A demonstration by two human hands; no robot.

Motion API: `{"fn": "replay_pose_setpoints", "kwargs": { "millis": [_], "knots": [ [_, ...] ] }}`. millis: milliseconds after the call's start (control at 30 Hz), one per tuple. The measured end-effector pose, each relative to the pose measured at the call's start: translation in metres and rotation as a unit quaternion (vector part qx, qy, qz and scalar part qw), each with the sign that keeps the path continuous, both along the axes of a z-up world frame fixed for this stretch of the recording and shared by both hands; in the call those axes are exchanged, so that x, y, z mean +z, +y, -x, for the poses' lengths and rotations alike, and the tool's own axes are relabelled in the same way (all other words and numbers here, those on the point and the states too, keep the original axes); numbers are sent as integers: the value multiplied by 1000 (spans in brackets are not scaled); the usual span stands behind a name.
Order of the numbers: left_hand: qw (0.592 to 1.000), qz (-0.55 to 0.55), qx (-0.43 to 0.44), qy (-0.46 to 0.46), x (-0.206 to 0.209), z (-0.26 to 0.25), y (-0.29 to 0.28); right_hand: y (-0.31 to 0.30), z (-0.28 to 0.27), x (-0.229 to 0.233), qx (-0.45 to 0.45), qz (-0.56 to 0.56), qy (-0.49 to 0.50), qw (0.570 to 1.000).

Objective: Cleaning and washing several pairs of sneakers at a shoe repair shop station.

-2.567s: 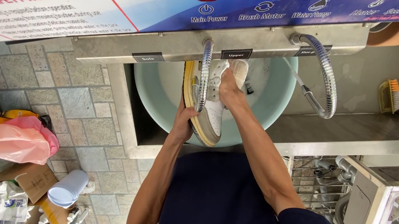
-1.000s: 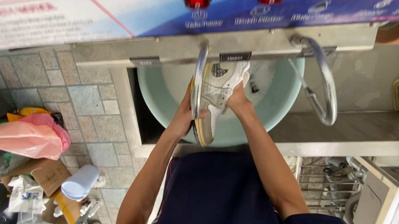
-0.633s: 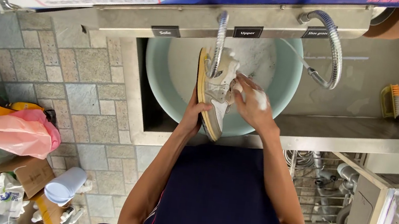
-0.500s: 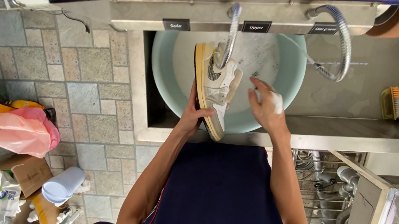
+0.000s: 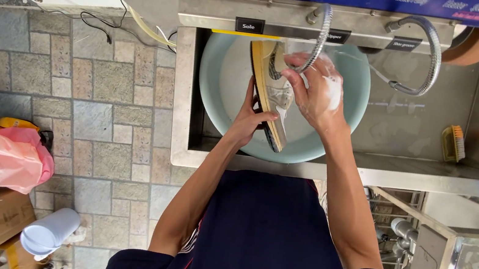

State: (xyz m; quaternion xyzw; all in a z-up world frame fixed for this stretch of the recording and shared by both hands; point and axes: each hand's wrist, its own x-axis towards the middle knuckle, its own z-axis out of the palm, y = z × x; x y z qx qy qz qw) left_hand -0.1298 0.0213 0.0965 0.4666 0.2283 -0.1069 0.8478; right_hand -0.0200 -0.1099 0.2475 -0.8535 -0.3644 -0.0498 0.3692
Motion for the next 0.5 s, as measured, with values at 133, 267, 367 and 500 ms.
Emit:
{"fn": "replay_pose_setpoints", "kwargs": {
  "millis": [133,267,367,500],
  "knots": [
    [999,9,7,-33,-9,4,6,4,7,2,22,-18,22,999],
    [999,6,-4,-40,-7,5,7,4,17,20,13,-10,86,996],
    [999,4,-19,-28,-6,7,4,1,21,27,6,1,122,993],
    [999,14,-26,-40,-9,7,1,-2,23,30,2,15,159,987]
  ]
}}
